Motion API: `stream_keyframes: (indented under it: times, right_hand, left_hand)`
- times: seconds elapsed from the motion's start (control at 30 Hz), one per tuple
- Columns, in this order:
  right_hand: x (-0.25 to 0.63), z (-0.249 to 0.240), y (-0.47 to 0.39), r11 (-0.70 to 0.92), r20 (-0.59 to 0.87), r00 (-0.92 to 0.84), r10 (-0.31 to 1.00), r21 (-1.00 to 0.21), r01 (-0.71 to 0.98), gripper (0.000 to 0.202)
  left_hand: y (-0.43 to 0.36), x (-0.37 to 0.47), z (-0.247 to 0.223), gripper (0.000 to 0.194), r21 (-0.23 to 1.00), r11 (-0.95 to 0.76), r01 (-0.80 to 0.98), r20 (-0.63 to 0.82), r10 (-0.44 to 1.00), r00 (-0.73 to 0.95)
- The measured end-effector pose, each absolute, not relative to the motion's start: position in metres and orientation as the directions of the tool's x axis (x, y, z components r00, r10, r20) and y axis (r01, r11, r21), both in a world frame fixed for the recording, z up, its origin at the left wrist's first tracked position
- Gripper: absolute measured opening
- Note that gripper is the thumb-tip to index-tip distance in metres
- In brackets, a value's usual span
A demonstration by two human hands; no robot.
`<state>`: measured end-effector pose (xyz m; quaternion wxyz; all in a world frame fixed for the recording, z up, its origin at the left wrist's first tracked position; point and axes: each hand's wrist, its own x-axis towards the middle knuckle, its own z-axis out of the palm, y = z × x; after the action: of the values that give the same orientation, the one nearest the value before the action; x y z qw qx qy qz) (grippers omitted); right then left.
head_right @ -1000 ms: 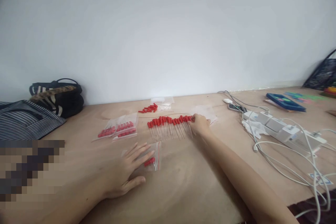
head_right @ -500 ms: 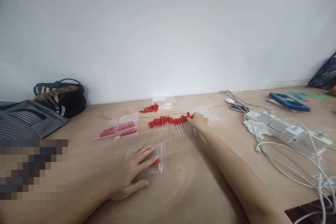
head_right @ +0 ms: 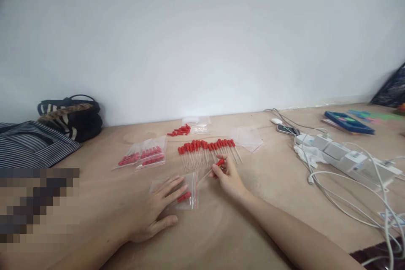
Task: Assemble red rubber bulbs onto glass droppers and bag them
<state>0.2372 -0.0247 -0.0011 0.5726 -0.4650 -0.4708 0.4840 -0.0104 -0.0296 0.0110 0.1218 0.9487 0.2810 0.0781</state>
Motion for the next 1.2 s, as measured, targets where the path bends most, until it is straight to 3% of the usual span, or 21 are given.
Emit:
stream_keyframes:
  times: [0.1,0.33,0.73,0.87,0.97,1.03,1.1,1.2]
  right_hand:
    - [0.234,-0.005,-0.024,0.047,0.045,0.016,0.999,-0.982,-0.182,0.046]
    - [0.234,-0.011,-0.027,0.177,0.156,-0.149,0.976,-0.975,0.137,0.032]
    - [0.204,-0.018,-0.022,0.225,0.153,-0.318,0.935,-0.953,0.202,0.017]
    - [0.216,-0.009,-0.012,0.282,0.2,-0.243,0.949,-0.883,0.374,0.017]
    - [0.252,0.002,0.008,0.281,0.295,-0.098,0.951,-0.681,0.677,0.007]
    - [0.281,0.008,0.024,0.047,0.302,0.171,0.938,-0.598,0.8,0.01]
    - [0.306,0.008,0.038,-0.22,0.197,0.389,0.9,-0.566,0.795,0.021]
    - [0.327,0.003,0.051,-0.294,0.125,0.434,0.892,-0.568,0.769,0.033]
  left_hand:
    - [-0.029,-0.011,0.01,0.062,0.274,-0.806,0.525,0.067,0.56,0.826]
    - [-0.029,-0.011,0.011,0.062,0.275,-0.803,0.528,0.066,0.564,0.823]
    - [-0.029,-0.01,0.012,0.062,0.268,-0.811,0.52,0.045,0.549,0.834]
    - [-0.029,-0.011,0.011,0.061,0.269,-0.812,0.519,0.076,0.555,0.829]
    - [-0.029,-0.015,0.014,0.058,0.274,-0.809,0.52,0.108,0.563,0.819]
    - [-0.029,-0.018,0.016,0.06,0.278,-0.805,0.525,0.108,0.569,0.815]
    - [-0.029,-0.021,0.017,0.063,0.288,-0.795,0.534,0.092,0.578,0.811]
    - [-0.03,-0.022,0.016,0.065,0.302,-0.785,0.541,0.068,0.584,0.809]
